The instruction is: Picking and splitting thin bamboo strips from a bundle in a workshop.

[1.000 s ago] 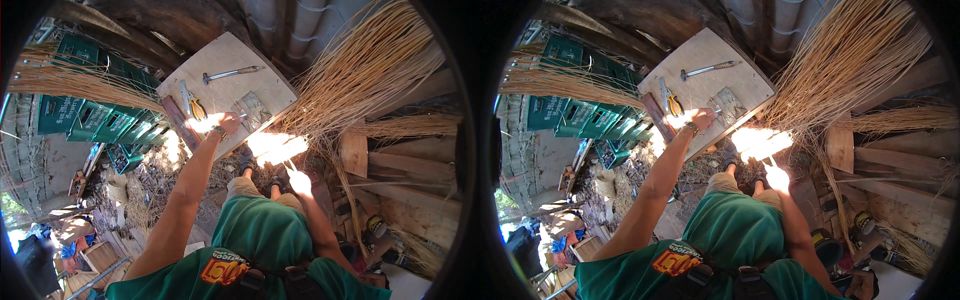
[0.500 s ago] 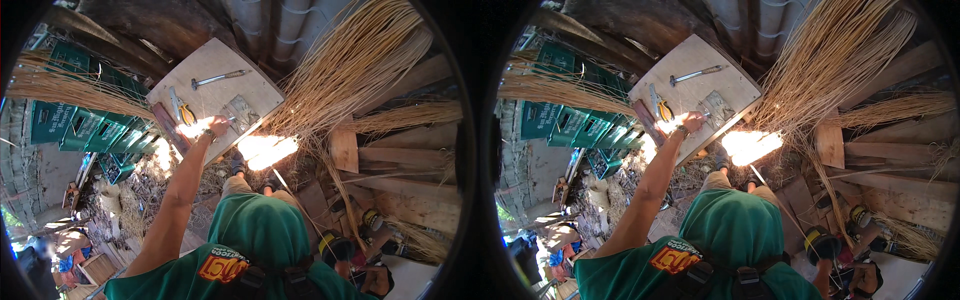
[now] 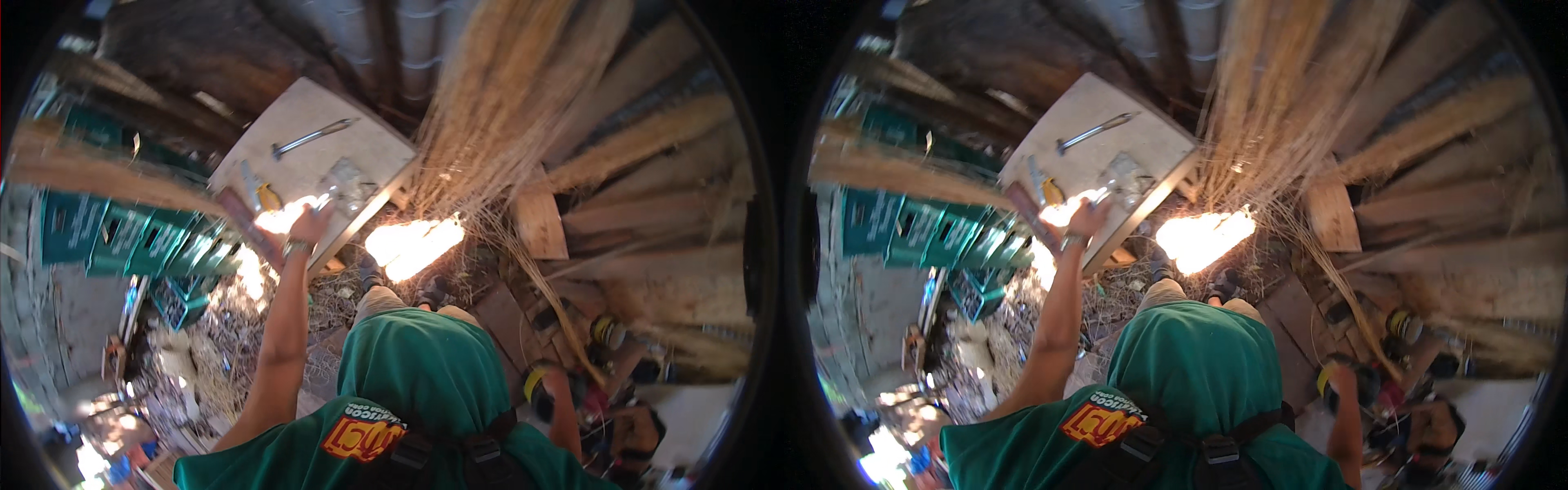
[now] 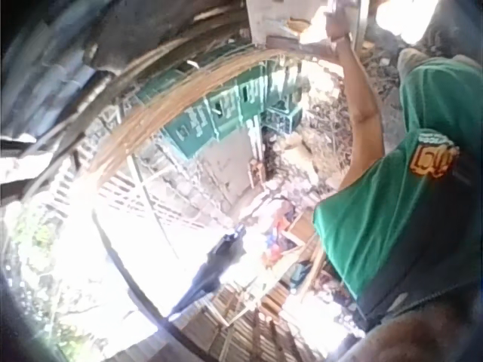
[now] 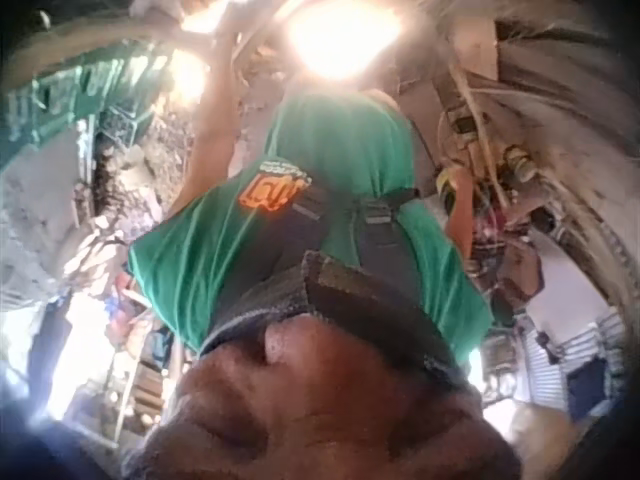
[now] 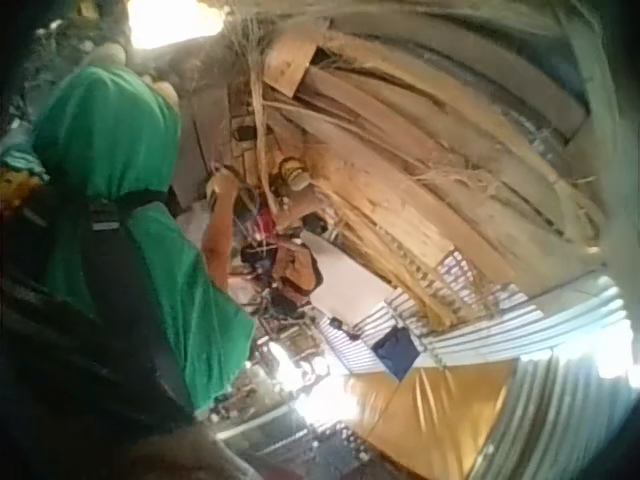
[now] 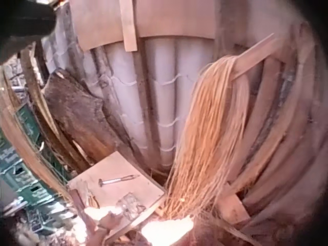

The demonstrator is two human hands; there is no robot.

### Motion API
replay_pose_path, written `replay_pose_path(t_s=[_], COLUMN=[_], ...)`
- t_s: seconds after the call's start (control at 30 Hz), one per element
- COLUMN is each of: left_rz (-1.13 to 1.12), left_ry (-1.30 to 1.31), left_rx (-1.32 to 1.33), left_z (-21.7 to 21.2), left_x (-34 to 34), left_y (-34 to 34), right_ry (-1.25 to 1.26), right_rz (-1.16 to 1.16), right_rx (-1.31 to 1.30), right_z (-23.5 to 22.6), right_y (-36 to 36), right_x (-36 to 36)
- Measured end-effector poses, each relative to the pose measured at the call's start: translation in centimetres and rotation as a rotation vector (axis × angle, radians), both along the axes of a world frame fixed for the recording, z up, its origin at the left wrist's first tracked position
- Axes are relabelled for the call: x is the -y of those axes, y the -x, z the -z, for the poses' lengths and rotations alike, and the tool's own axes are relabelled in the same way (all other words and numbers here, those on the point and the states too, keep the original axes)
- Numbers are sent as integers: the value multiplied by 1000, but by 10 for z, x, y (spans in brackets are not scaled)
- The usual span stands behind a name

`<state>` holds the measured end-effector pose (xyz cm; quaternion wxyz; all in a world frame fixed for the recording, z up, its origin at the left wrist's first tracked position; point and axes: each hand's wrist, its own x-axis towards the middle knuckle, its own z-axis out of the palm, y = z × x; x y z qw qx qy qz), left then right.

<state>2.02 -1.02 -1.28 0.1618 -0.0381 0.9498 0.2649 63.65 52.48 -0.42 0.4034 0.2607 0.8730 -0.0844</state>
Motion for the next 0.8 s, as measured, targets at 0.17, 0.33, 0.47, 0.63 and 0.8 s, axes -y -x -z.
replay_pose_path(t_s=[0.17, 0.33, 0.47, 0.63, 0.8], left_rz=[139, 257, 64, -304, -192], left_ry=[-504, -785, -669, -814, -784], left_rx=[-78, 341, 246, 180, 275], left_z=[-93, -117, -98, -92, -99], left_x=[-72, -106, -21, 75, 65], left_y=[-117, -153, -148, -123, -83], right_ry=[290, 1313, 1841, 1171, 511], right_rz=[-362, -201, -78, -226, -156], right_rx=[-222, -613, -664, -454, -747], right_z=[-52, -100, -90, -232, -331], right_y=[359, 447, 476, 508, 505], right_x=[190, 215, 104, -20, -80])
